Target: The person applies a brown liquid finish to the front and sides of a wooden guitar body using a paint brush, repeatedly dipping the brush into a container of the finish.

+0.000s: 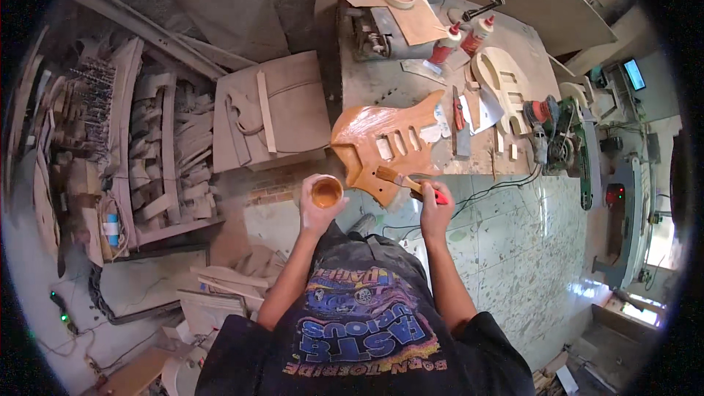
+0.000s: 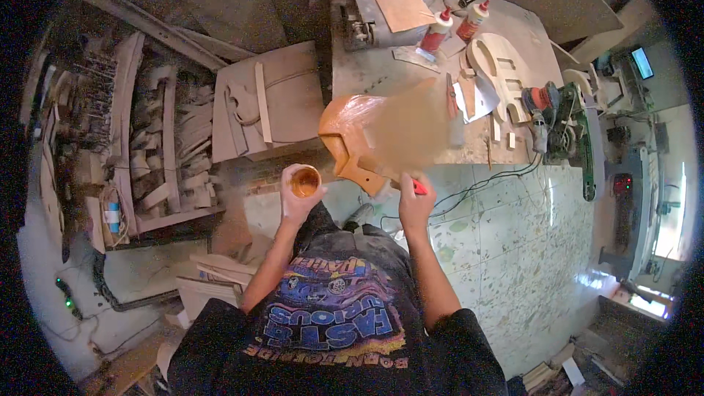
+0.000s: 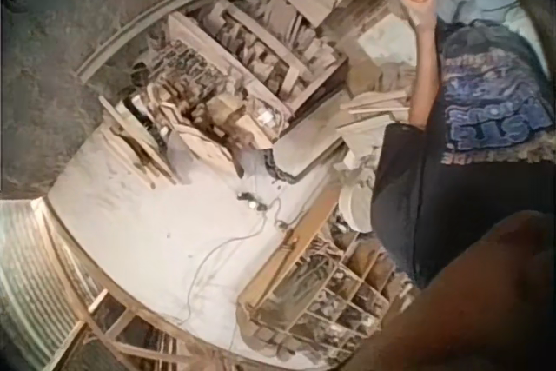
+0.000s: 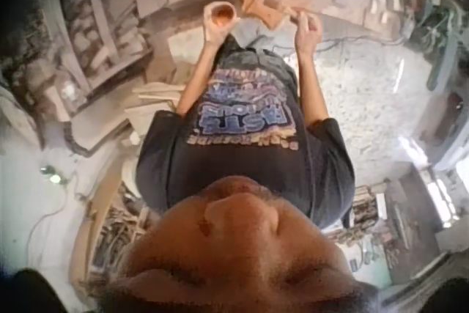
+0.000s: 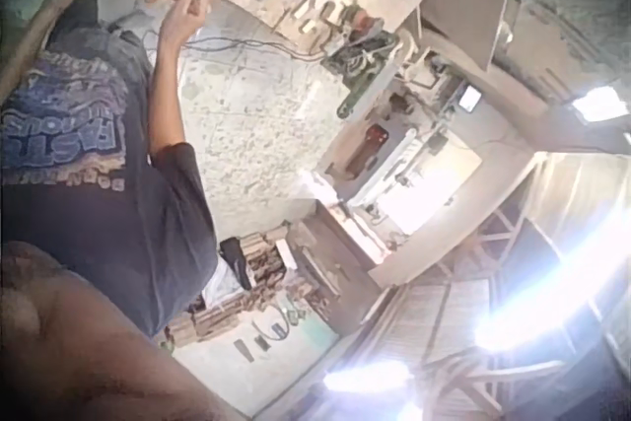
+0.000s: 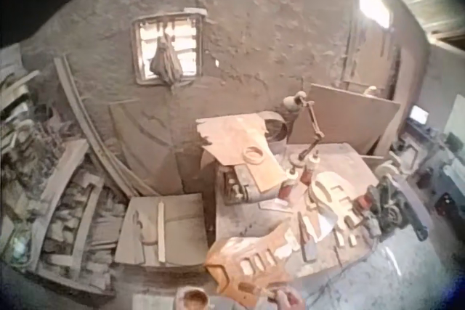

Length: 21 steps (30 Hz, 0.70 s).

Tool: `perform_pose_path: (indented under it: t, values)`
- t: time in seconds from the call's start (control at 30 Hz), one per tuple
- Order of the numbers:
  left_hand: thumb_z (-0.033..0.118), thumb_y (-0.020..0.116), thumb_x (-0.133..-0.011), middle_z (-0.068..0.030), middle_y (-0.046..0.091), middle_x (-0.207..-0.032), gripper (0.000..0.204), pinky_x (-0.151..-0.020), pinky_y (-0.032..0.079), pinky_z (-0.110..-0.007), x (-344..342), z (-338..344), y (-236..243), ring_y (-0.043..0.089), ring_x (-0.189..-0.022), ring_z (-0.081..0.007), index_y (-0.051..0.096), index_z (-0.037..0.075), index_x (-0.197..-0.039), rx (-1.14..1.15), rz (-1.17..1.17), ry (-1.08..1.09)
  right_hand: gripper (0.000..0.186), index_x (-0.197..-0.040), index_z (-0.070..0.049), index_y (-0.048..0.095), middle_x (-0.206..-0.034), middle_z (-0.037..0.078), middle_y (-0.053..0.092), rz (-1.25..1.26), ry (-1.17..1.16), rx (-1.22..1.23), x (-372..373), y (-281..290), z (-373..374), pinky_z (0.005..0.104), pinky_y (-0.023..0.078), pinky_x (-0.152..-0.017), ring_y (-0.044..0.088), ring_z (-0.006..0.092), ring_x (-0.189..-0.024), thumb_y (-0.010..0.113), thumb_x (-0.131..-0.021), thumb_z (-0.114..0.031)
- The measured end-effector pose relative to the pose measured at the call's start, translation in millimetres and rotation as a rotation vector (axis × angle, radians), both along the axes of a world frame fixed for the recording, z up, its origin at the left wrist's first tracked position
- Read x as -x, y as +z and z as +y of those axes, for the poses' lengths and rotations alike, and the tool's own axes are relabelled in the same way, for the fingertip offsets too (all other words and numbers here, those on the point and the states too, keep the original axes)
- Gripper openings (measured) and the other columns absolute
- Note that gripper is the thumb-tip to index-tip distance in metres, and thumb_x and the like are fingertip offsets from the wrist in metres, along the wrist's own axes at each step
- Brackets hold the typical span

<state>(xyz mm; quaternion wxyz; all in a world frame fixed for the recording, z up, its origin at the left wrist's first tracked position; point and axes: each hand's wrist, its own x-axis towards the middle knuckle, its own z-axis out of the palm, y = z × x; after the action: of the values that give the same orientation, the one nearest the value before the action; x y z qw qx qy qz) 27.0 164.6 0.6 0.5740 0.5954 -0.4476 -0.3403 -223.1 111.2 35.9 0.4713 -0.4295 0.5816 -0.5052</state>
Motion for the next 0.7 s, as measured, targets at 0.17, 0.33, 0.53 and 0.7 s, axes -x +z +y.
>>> perform_pose_path:
  t: [0.17,0.33,0.53,0.7]
  values:
    - [0.011,0.088,-0.069,-0.0085,0.059,-0.113,0.064,-0.096,0.048,-0.034,-20.1,-17.0,-4.5,0.059,-0.107,-0.0181,0.052,0.003,-0.122,-0.042,0.078,-0.089,0.024,-0.100,0.003,0.065,-0.097,0.012,0.068,-0.095,-0.094,-0.050,-16.6,25.5,-12.7,0.0316,0.061,-0.071,0.068,0.0182,-0.081,0.057,-0.099,-0.019]
    - [0.015,0.090,-0.067,-0.0098,0.060,-0.111,0.065,-0.096,0.048,-0.035,-54.7,-36.5,-15.1,0.060,-0.107,-0.0204,0.054,0.002,-0.121,-0.083,0.048,-0.135,0.023,-0.102,0.002,0.064,-0.096,0.009,0.065,-0.052,-0.235,-0.068,-33.5,37.6,-27.1,0.0289,0.059,-0.066,0.067,0.0154,-0.079,0.056,-0.100,-0.019]
    - [0.016,0.090,-0.067,-0.0092,0.063,-0.114,0.064,-0.096,0.050,-0.035,-107.2,-62.2,-41.4,0.062,-0.106,-0.0202,0.056,0.004,-0.120,-0.117,-0.055,-0.200,0.025,-0.105,0.003,0.062,-0.099,0.011,0.067,0.027,-0.319,-0.095,-47.8,29.2,-28.7,0.0294,0.060,-0.069,0.067,0.0164,-0.082,0.055,-0.102,-0.021]
    - [0.017,0.090,-0.063,-0.0125,0.065,-0.110,0.060,-0.092,0.051,-0.037,-139.4,-91.7,-31.9,0.065,-0.103,-0.0253,0.062,0.003,-0.114,-0.172,-0.060,-0.177,0.027,-0.104,0.005,0.068,-0.095,0.011,0.067,0.309,-0.147,-0.102,-79.1,12.4,-24.0,0.0297,0.060,-0.073,0.067,0.0158,-0.082,0.058,-0.101,-0.020]
